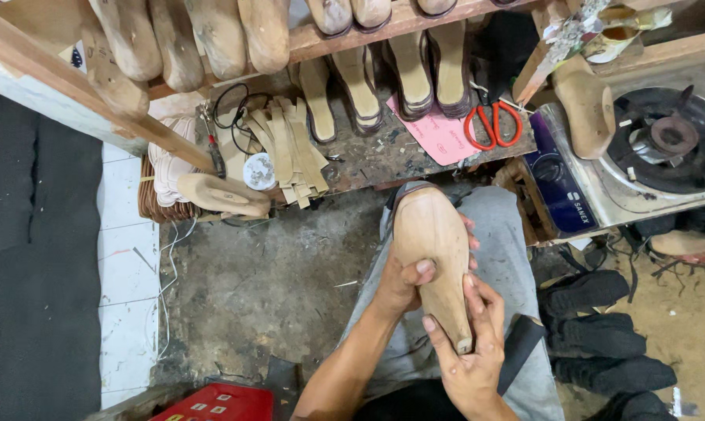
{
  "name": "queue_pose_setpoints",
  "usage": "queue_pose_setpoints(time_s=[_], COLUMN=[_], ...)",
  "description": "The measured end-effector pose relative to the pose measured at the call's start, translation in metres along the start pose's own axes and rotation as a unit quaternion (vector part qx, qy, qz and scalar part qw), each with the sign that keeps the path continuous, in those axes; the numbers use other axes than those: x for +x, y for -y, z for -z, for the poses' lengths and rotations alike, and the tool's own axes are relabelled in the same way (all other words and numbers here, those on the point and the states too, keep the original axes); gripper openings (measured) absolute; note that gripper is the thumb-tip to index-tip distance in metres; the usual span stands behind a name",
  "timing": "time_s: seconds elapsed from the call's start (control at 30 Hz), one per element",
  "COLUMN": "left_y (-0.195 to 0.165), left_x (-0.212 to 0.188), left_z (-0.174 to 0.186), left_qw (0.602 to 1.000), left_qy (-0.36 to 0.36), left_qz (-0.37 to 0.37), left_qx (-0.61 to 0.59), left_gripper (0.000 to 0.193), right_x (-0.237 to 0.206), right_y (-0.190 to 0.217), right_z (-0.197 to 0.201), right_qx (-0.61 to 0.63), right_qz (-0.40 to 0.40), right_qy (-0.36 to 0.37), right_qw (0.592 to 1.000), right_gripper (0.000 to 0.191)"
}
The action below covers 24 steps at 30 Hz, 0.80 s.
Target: The person picks wooden shoe lasts from a shelf and fits them into shoe uppers and soles, pressing the sole against the last to shape the shoe. They handle several lasts one at a time, matching them to the shoe parts and setting completed pairs aside.
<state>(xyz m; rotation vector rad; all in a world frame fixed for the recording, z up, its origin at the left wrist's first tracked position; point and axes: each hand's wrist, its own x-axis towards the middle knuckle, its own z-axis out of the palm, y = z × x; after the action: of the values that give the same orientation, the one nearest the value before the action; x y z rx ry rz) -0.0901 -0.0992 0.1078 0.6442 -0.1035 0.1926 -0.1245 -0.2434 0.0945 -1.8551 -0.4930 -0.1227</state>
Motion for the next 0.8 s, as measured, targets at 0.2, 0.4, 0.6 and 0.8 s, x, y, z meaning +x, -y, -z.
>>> queue_pose_setpoints(time_s=[0.2,0.4,0.6,0.8], left_y=[0.002,-0.002,0.006,0.002], left_x=[0.039,0.087,0.085,0.085], left_z=[0.034,0.072,0.076,0.078], left_qw=[0.987,0.953,0.951,0.964], left_qy=[-0.068,-0.109,-0.128,-0.110], left_qz=[0.049,0.043,0.048,0.030], left_qx=[-0.140,-0.280,-0.277,-0.239], left_gripper=[0.074,0.069,0.070,0.069], right_x=[0.041,0.062,0.060,0.059], right_y=[-0.004,-0.025,-0.037,-0.044], right_z=[0.026,0.031,0.019,0.018], right_qx=[0.309,0.290,0.281,0.297], right_qz=[-0.070,-0.140,-0.153,-0.169], right_qy=[0.127,0.187,0.143,0.143], right_qw=[0.940,0.928,0.936,0.929], right_gripper=[0.073,0.077,0.068,0.066])
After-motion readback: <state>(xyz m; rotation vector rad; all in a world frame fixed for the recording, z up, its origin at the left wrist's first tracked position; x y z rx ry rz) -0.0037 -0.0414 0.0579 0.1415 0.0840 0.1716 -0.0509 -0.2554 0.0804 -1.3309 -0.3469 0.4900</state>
